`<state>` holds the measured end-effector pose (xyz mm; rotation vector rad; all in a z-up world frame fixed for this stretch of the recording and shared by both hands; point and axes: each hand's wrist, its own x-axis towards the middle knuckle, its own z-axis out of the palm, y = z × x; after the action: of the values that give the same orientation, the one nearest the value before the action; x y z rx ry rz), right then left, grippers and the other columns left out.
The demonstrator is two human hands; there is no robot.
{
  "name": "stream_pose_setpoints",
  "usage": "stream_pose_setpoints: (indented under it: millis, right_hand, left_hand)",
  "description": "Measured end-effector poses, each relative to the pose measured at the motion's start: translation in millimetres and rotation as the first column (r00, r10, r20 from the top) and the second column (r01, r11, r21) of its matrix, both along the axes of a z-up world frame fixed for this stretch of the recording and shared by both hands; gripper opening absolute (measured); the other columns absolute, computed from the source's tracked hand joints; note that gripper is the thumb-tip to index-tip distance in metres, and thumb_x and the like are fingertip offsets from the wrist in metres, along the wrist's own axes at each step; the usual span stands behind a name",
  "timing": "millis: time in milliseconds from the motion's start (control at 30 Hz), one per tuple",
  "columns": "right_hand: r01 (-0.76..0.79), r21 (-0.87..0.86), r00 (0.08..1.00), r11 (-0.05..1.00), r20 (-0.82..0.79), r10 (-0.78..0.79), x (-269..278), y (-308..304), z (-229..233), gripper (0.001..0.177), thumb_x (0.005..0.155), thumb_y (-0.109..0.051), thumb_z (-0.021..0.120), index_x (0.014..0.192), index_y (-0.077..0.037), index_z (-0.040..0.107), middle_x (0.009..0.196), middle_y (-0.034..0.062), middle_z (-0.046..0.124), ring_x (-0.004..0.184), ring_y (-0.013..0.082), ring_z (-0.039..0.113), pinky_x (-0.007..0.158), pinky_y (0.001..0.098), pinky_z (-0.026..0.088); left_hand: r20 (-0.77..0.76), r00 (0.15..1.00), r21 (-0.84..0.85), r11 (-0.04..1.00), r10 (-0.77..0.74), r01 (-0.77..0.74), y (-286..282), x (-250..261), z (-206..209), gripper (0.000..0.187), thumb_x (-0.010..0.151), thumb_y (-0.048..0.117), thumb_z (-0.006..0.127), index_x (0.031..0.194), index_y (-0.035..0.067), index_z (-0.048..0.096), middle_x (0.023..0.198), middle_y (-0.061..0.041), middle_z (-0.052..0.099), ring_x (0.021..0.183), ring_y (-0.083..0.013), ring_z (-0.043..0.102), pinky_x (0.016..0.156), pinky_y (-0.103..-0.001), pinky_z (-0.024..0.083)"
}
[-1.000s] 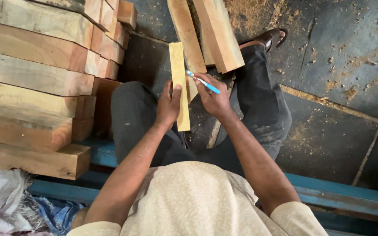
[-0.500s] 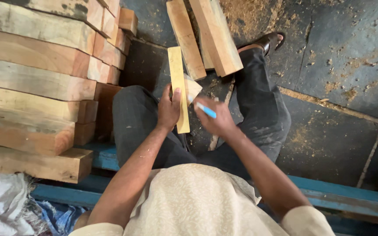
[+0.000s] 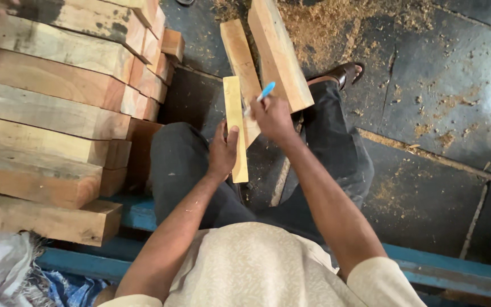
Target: The person sits on the floor and marks wooden planks with a blue marker. They hold a plank in their left hand and use the marker in their right hand to draw lines on the wood, then place the marked plank on a stack.
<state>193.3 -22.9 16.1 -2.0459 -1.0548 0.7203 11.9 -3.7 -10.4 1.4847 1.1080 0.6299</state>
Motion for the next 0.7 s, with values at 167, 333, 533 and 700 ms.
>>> stream_pose_setpoints:
  millis: [167, 333, 533, 700]
  right_hand:
    - [0.266, 0.281, 0.847, 0.922, -0.525, -0.084, 25, 17, -39, 0.022, 0.102, -0.017, 0.066, 0.116, -0.001, 0.07, 0.085, 0.008, 0.072, 0.071, 0.0149, 0.064, 0.062, 0.033, 0.05]
    - [0.038, -0.338, 0.78, 0.94, -0.578, -0.24, 59, 31, -113, 0.041, 0.093, -0.033, 0.067, 0.118, -0.002, 0.068, 0.086, 0.0063, 0.065, 0.066, 0.023, 0.063, 0.055, 0.0445, 0.051]
    - [-0.331, -0.642, 0.728, 0.692, -0.641, -0.245, 46, 87, -189, 0.053, 0.084, -0.047, 0.073, 0.121, -0.009, 0.067, 0.095, 0.003, 0.068, 0.078, 0.0246, 0.071, 0.067, 0.0505, 0.061]
    - [-0.309, -0.657, 0.461, 0.687, -0.736, -0.496, 32, 42, -236, 0.049, 0.077, -0.036, 0.079, 0.119, -0.011, 0.07, 0.103, 0.0067, 0.073, 0.087, 0.0253, 0.072, 0.078, 0.0488, 0.059]
  left_hand:
    - [0.1, 0.991, -0.226, 0.972, 0.094, -0.069, 7, -11, 8, 0.041, 0.106, 0.034, 0.05, 0.133, 0.004, 0.058, 0.105, -0.009, 0.071, 0.09, -0.0164, 0.066, 0.081, -0.033, 0.054]
    - [0.141, 0.935, -0.327, 0.907, 0.325, -0.266, 51, -51, 6, 0.044, 0.109, 0.038, 0.045, 0.132, 0.003, 0.058, 0.108, -0.006, 0.066, 0.094, -0.0154, 0.061, 0.085, -0.032, 0.051]
    - [0.188, 0.922, -0.305, 0.912, 0.339, -0.273, 65, -56, -2, 0.046, 0.107, 0.04, 0.046, 0.129, 0.002, 0.058, 0.108, -0.006, 0.065, 0.096, -0.0138, 0.059, 0.085, -0.03, 0.049]
    - [0.086, 0.925, -0.453, 0.841, 0.371, -0.295, 75, -57, -9, 0.046, 0.104, 0.04, 0.047, 0.129, 0.004, 0.06, 0.1, -0.006, 0.067, 0.087, -0.0143, 0.06, 0.077, -0.03, 0.05]
